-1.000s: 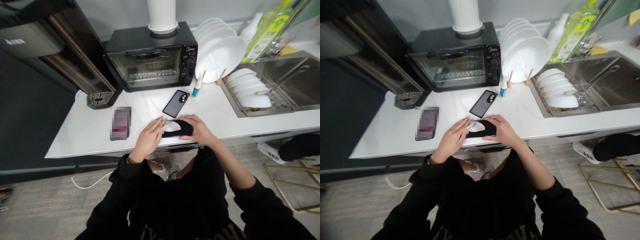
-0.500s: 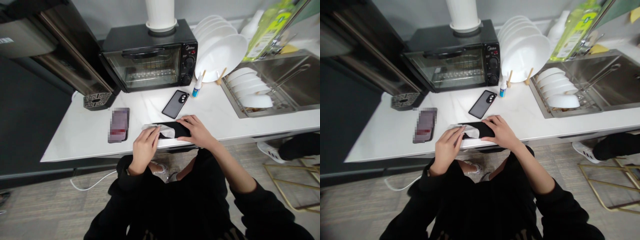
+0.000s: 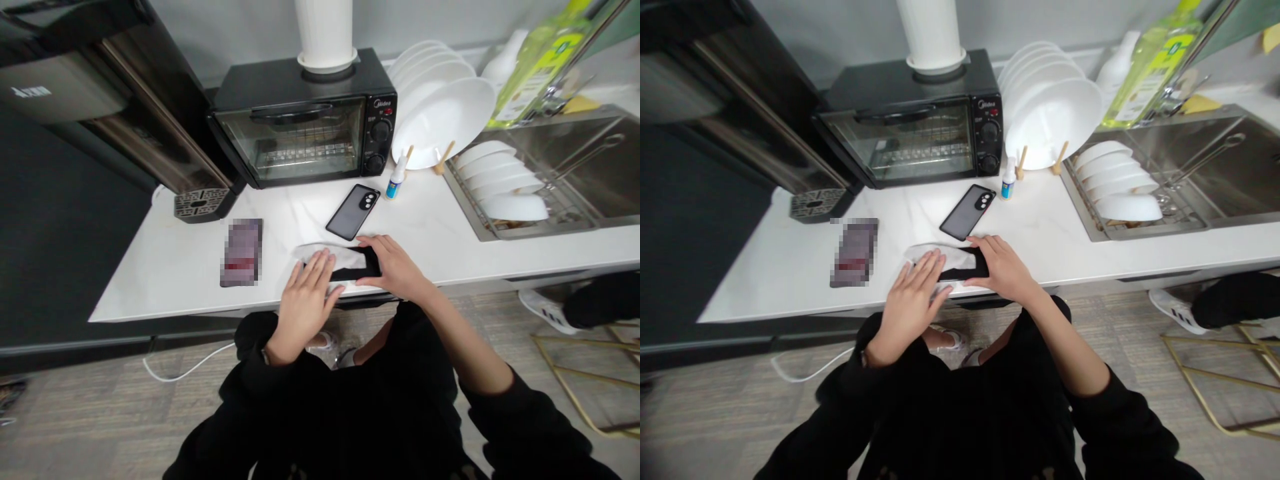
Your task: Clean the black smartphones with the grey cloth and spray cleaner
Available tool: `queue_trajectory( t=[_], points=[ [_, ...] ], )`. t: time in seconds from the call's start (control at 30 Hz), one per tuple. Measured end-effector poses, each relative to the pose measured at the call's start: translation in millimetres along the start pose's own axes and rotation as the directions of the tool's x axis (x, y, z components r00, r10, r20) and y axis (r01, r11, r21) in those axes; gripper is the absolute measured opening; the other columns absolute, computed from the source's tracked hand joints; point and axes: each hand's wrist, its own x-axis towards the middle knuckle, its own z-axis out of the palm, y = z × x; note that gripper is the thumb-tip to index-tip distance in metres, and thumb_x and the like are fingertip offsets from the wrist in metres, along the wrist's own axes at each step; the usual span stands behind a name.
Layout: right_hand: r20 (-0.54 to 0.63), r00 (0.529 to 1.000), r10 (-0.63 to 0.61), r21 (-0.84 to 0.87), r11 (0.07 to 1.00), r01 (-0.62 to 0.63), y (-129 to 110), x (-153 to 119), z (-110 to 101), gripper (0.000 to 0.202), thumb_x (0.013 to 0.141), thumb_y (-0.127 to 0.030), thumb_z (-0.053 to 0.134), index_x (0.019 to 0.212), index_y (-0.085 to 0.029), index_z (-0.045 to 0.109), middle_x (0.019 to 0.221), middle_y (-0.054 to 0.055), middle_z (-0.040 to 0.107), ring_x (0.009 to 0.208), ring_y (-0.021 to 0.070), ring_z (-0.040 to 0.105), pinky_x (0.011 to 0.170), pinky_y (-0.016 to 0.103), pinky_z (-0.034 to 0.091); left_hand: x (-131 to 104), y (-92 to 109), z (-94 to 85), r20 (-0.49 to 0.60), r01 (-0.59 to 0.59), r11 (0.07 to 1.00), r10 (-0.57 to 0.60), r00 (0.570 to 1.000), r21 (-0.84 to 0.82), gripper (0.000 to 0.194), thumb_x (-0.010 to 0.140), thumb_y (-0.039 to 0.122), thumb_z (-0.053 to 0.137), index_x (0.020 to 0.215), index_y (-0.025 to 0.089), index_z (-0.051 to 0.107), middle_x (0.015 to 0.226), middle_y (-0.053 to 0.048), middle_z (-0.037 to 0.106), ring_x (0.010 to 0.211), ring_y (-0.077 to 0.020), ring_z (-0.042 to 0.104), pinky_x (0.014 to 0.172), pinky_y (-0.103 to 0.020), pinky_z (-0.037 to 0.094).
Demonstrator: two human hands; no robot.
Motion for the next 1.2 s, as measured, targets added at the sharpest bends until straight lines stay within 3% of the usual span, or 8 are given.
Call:
queue_trajectory(
  t=[0.1, 0.33, 0.47, 0.6, 0.77, 0.87, 1.07, 1.2],
  points=[
    [0.002, 1.000, -0.001, -0.005, 1.000, 0.001, 0, 1, 0, 0.087, 0.084, -0.066, 0.079, 0.152, -0.023, 0.047, 0.133, 0.017, 0.066, 0.120, 0.0397, 0.061, 0.105, 0.059, 0.052, 2, -2, -1.6, -0.020, 0.051, 0.998, -0.051, 0.999, 0.029, 0.067, 0.109, 0.048, 0.048, 0.165, 0.013, 0.039, 0.167, -0.018, 0.045, 0.156, -0.0368, 0.045, 0.127, -0.061, 0.037],
    [-0.009, 1.000, 0.008, -0.007, 1.000, -0.008, 4, 0, 3, 0.081, 0.090, -0.060, 0.077, 0.154, -0.023, 0.045, 0.135, 0.018, 0.064, 0.123, 0.0398, 0.061, 0.104, 0.061, 0.053, 27, 41, 12.8, 0.049, -0.072, 0.997, 0.073, 0.996, -0.008, 0.056, 0.114, 0.036, 0.033, 0.163, 0.010, 0.042, 0.173, -0.010, 0.038, 0.162, -0.0252, 0.037, 0.134, -0.050, 0.029],
    [-0.017, 1.000, 0.012, 0.006, 1.000, -0.012, 1, 0, 1, 0.088, 0.084, -0.058, 0.084, 0.154, -0.024, 0.043, 0.130, 0.016, 0.067, 0.121, 0.0392, 0.062, 0.104, 0.060, 0.054, 1, 17, -2.9, 0.042, 0.009, 0.999, -0.011, 0.999, 0.042, 0.058, 0.113, 0.039, 0.038, 0.166, 0.015, 0.039, 0.170, -0.011, 0.042, 0.158, -0.0283, 0.043, 0.133, -0.057, 0.029],
    [-0.010, 1.000, 0.013, -0.007, 1.000, -0.013, -2, 1, -1, 0.090, 0.080, -0.057, 0.087, 0.152, -0.024, 0.045, 0.130, 0.015, 0.067, 0.122, 0.0393, 0.061, 0.106, 0.059, 0.053, -9, -1, -11.0, 0.018, 0.106, 0.990, -0.109, 0.994, 0.095, 0.061, 0.112, 0.039, 0.040, 0.164, 0.009, 0.040, 0.167, -0.015, 0.045, 0.157, -0.0326, 0.045, 0.130, -0.060, 0.032],
    [-0.018, 1.000, 0.020, -0.009, 1.000, -0.020, 0, 1, 2, 0.082, 0.085, -0.057, 0.084, 0.150, -0.022, 0.049, 0.134, 0.017, 0.065, 0.123, 0.0390, 0.061, 0.106, 0.058, 0.053, 24, 33, 9.7, 0.032, 0.009, 1.000, -0.010, 0.999, 0.021, 0.061, 0.113, 0.042, 0.036, 0.162, 0.006, 0.043, 0.171, -0.014, 0.040, 0.160, -0.0286, 0.040, 0.133, -0.054, 0.029],
    [-0.024, 1.000, 0.018, 0.003, 1.000, -0.018, 1, 0, 3, 0.079, 0.087, -0.055, 0.082, 0.151, -0.023, 0.049, 0.134, 0.017, 0.065, 0.123, 0.0387, 0.061, 0.105, 0.058, 0.054, 27, 47, 13.2, 0.039, -0.053, 0.999, 0.054, 0.998, -0.011, 0.060, 0.114, 0.042, 0.034, 0.163, 0.008, 0.042, 0.172, -0.011, 0.038, 0.161, -0.0258, 0.038, 0.134, -0.053, 0.026],
    [-0.027, 0.999, 0.029, 0.010, 1.000, -0.028, -2, 1, 2, 0.089, 0.078, -0.057, 0.090, 0.150, -0.025, 0.048, 0.129, 0.014, 0.067, 0.118, 0.0385, 0.062, 0.103, 0.060, 0.054, -15, 10, -11.1, 0.029, 0.051, 0.995, -0.054, 0.998, 0.088, 0.058, 0.113, 0.040, 0.039, 0.166, 0.015, 0.039, 0.169, -0.012, 0.043, 0.156, -0.0299, 0.046, 0.133, -0.060, 0.026],
    [-0.011, 0.999, 0.036, 0.009, 0.999, -0.036, -4, 2, 2, 0.083, 0.079, -0.056, 0.089, 0.146, -0.024, 0.051, 0.132, 0.015, 0.067, 0.119, 0.0376, 0.062, 0.103, 0.059, 0.055, -19, -10, -16.5, -0.003, 0.101, 0.985, -0.102, 0.995, 0.139, 0.060, 0.112, 0.040, 0.039, 0.164, 0.011, 0.041, 0.165, -0.016, 0.048, 0.154, -0.0338, 0.049, 0.130, -0.063, 0.030]
  ],
)
